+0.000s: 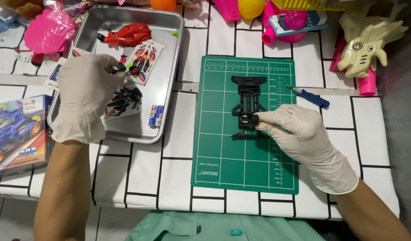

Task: Assembling the internal components of a mini 4WD toy car, including gears and motor installation.

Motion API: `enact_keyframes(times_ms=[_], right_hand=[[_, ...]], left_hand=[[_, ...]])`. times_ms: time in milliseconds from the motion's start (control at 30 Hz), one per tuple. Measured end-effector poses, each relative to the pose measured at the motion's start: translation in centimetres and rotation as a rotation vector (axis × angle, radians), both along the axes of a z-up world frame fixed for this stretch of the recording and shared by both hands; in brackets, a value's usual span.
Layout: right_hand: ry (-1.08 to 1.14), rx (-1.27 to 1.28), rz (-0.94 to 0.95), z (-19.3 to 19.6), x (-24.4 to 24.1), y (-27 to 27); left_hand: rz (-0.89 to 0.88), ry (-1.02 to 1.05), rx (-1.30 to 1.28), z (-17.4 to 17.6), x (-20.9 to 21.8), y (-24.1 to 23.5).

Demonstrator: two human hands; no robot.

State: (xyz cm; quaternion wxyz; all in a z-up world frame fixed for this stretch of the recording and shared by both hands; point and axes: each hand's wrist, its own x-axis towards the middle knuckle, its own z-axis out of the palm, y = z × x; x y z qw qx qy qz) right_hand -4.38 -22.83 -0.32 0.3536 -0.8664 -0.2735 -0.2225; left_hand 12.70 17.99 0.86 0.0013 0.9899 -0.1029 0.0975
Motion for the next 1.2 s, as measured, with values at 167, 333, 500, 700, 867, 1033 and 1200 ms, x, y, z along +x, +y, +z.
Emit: enact_keyframes(times_ms=[167, 333, 500, 700, 867, 1033, 1200], right_hand=[[0.023, 0.006, -0.011, -0.4, -0.1, -0.2], [0.040, -0.005, -0.034, -0.3, -0.2, -0.3], [0.124, 0.097, -0.094, 0.1, -0.2, 0.1], [0.109, 0.078, -0.068, 0.1, 0.2, 0.1], [0.111, 0.069, -0.050, 0.0, 0.4, 0.6], [0.128, 0.076, -0.025, -0.6, 0.4, 1.0], [0.138, 0.103, 0.011, -0.8, 0.6, 1.1]], left_hand=[[-0.525, 0.076, -0.736, 3.7, -5.1, -6.9], [-0.480, 0.625, -1.201, 3.8, -9.1, -13.5], [-0.485, 0.804, -1.493, 0.7, -10.6, -17.6], [-0.427, 0.816, -1.569, -2.7, -12.2, -18.3], [-0.397, 0.801, -1.594, -3.2, -12.3, -18.3], [-0.389, 0.813, -1.597, -3.6, -12.4, -18.4], [-0.394, 0.791, -1.608, -3.7, -12.5, -18.5]])
